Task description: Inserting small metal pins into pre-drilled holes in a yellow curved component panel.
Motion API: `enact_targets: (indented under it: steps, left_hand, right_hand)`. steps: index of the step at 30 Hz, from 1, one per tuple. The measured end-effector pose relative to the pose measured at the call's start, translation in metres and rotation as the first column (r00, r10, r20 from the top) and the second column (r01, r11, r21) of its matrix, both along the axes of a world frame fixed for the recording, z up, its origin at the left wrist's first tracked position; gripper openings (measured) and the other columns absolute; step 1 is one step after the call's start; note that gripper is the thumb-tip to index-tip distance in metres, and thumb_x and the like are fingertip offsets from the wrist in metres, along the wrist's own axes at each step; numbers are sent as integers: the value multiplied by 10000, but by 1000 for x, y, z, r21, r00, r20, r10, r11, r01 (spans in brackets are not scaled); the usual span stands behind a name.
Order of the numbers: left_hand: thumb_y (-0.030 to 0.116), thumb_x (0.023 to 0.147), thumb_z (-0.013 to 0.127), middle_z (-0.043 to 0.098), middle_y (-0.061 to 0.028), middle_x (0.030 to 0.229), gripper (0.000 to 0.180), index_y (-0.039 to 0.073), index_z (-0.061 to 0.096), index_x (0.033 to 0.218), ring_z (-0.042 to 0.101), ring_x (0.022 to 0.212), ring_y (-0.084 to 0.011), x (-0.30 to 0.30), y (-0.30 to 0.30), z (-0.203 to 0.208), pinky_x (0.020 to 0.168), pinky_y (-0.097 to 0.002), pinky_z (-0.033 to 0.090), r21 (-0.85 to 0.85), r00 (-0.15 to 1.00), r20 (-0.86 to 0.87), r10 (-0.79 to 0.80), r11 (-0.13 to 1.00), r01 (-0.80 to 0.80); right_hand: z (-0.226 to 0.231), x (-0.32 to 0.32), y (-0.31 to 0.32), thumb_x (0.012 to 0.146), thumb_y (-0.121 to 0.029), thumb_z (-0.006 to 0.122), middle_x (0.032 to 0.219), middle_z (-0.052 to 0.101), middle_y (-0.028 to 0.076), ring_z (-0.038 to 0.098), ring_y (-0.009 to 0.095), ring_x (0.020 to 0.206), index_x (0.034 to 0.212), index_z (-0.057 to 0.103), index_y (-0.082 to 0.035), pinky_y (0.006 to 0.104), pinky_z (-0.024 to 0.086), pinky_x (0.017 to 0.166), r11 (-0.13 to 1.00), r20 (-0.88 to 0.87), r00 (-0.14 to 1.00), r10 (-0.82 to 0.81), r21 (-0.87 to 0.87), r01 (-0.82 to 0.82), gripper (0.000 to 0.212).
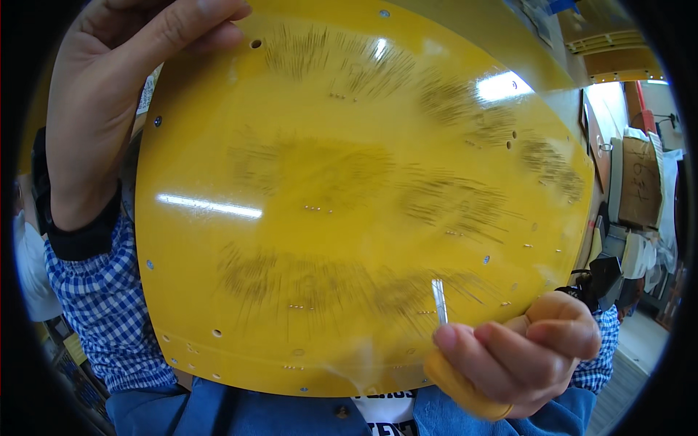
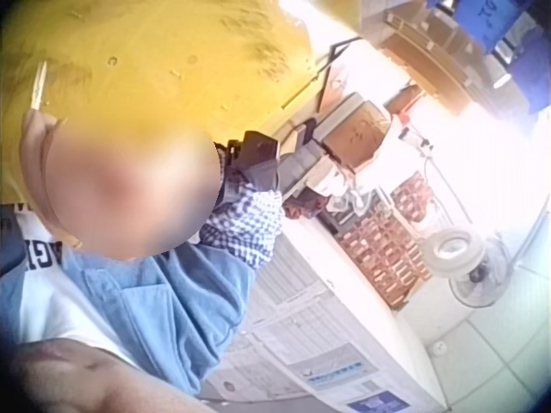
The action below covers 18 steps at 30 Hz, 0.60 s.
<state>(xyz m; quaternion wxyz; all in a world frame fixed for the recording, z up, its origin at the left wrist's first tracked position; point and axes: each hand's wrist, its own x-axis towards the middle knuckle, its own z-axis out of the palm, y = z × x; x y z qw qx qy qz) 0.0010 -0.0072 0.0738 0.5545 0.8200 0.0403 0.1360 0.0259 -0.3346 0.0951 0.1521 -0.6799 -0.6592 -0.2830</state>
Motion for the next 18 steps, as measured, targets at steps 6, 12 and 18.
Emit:
enact_targets:
  steps: [6, 12, 18]
  left_hand:
    - [153, 894, 596, 663, -49, 922, 233, 34, 620, 1093, 627, 828, -73, -5, 2, -3, 763, -198, 517, -44, 1000, -21, -7, 999, 6]
    - [154, 896, 592, 662, -58, 938, 239, 33, 616, 1100, 633, 848, -79, 1, 4, 0, 767, -203, 525, -49, 998, -10, -59, 997, 59]
    - [154, 897, 588, 666, -66, 951, 242, 36, 612, 1107, 643, 862, -84, -1, 4, -1, 753, -211, 542, -110, 998, -20, -61, 992, 59]
  right_hand:
    - [21, 17, 4, 696, -192, 681, 841, 681, -92, 482, 27, 662, 794, 680, -194, 248, 243, 614, 976, -542, 838, 63, -140, -164, 98]
    - [9, -1, -2, 763, -259, 647, 831, 661, -187, 486, -3, 662, 711, 644, -266, 205, 304, 679, 995, -213, 974, 76, -49, -88, 53]
    - [11, 3, 2, 749, -223, 631, 836, 669, -162, 496, -12, 671, 714, 640, -248, 204, 289, 661, 986, -159, 986, 59, -147, -83, 44]
